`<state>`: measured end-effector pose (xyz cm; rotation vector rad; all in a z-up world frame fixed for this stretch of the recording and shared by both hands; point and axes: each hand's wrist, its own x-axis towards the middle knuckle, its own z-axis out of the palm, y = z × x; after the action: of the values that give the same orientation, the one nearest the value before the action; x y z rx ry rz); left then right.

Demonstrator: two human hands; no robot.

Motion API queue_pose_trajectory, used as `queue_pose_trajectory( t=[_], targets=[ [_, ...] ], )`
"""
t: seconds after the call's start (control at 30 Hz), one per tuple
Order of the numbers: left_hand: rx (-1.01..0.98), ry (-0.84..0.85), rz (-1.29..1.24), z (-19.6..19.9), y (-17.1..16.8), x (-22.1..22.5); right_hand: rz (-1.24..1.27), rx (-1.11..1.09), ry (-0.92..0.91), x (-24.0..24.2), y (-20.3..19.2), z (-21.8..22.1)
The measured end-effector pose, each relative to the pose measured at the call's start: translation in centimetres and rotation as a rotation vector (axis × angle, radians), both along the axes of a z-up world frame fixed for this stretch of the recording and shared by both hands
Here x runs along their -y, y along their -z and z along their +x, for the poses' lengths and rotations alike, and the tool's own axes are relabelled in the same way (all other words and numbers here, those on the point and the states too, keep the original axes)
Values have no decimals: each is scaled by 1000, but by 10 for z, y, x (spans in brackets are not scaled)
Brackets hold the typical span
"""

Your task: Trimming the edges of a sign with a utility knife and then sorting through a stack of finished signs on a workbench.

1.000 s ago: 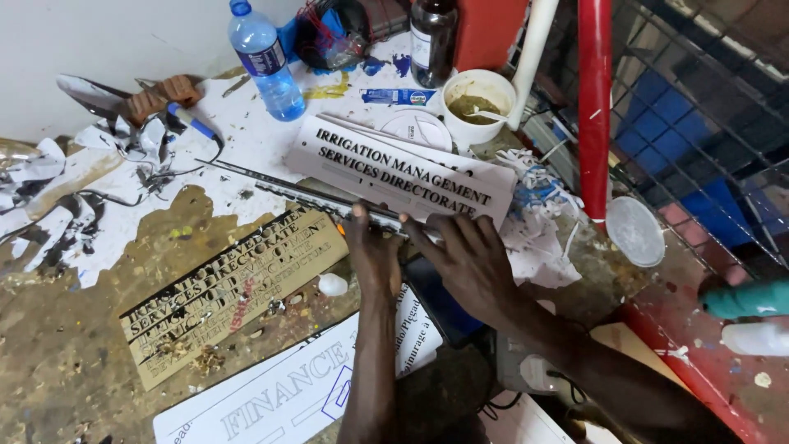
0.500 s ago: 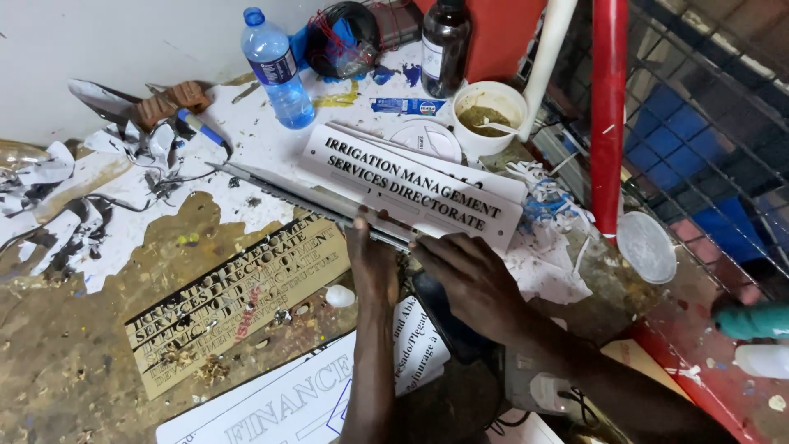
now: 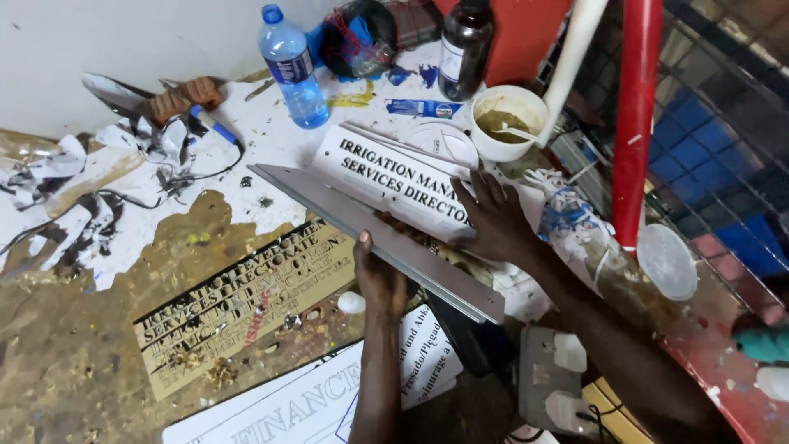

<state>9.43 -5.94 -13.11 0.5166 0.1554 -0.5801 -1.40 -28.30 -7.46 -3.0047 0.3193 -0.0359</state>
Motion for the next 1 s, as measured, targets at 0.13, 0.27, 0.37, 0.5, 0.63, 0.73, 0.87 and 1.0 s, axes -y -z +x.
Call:
queue_pose_trajectory(
  t=[0.13, 0.27, 0.37, 0.5, 0.63, 0.73, 0.87, 1.0],
  targets=[
    [0, 6, 14, -6, -12, 1, -73, -66, 15, 7, 20, 6],
    [-19, -13, -10, -8, 2, 4, -51, -52, 37, 12, 15, 16],
    [-23, 6, -19, -9, 10, 5, 17, -37, 82, 12, -3, 20],
    [-22, 22, -35, -12, -5, 1, 252, -1, 176, -2, -40, 27],
    [-13, -1, -44, -11, 5, 10, 263, 68, 133, -19, -67, 18],
    [39, -21, 14, -26, -51, 9, 141, 85, 152, -48, -93, 7],
    [212, -6, 125, -34, -87, 16, 167, 144, 82, -70, -94, -2],
    [139, -15, 104, -24, -39, 27, 68, 254, -122, -82, -98, -14]
  ],
)
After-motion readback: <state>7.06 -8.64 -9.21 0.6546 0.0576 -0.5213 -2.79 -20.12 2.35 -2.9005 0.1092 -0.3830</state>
